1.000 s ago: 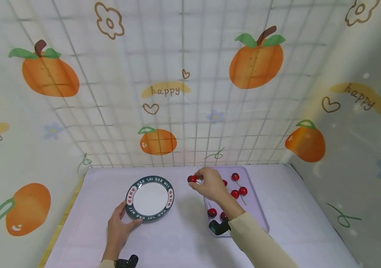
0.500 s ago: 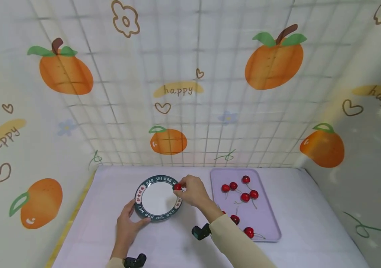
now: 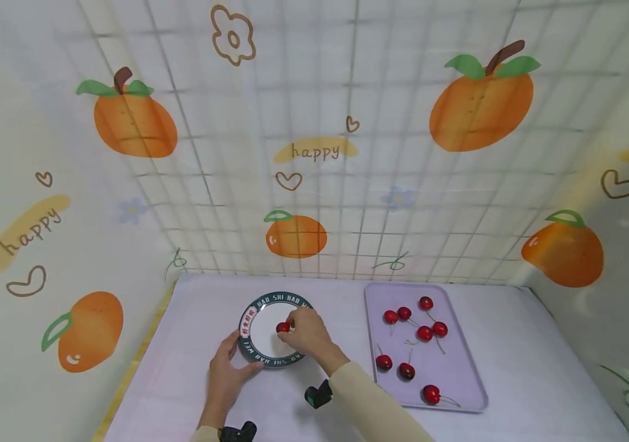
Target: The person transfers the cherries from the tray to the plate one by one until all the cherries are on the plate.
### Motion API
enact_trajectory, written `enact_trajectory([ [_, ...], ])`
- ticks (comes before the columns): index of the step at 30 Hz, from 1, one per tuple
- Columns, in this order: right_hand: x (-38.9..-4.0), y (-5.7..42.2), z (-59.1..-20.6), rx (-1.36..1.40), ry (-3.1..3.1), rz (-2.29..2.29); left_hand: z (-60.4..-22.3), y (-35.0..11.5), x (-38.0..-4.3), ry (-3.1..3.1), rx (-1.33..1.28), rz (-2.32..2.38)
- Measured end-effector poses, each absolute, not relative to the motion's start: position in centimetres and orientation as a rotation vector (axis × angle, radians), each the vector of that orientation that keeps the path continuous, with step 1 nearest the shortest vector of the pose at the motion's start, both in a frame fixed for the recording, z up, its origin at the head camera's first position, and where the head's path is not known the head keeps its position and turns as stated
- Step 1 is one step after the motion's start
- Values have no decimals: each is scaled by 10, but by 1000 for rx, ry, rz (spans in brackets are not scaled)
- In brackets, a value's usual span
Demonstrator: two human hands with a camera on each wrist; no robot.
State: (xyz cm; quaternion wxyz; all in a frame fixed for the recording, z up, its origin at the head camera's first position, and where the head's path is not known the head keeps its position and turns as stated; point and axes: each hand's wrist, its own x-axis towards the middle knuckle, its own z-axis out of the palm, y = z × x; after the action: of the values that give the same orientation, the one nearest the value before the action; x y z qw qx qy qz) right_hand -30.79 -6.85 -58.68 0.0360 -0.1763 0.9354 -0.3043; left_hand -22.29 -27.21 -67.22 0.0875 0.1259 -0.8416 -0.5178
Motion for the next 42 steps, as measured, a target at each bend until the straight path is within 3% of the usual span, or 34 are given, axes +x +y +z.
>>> enact_trajectory([
  [9,-302,-69,-611,-607,2882,-835,-671,-256,-222,-2493,384,-1562],
  [21,-298,-67,-612,-582,2908,-761,-669,-251,-224,-2498,352,-1541],
  [42,-302,-35,-570,-590,2970,-864,-669,-266,-220,-2520,379,-1509],
])
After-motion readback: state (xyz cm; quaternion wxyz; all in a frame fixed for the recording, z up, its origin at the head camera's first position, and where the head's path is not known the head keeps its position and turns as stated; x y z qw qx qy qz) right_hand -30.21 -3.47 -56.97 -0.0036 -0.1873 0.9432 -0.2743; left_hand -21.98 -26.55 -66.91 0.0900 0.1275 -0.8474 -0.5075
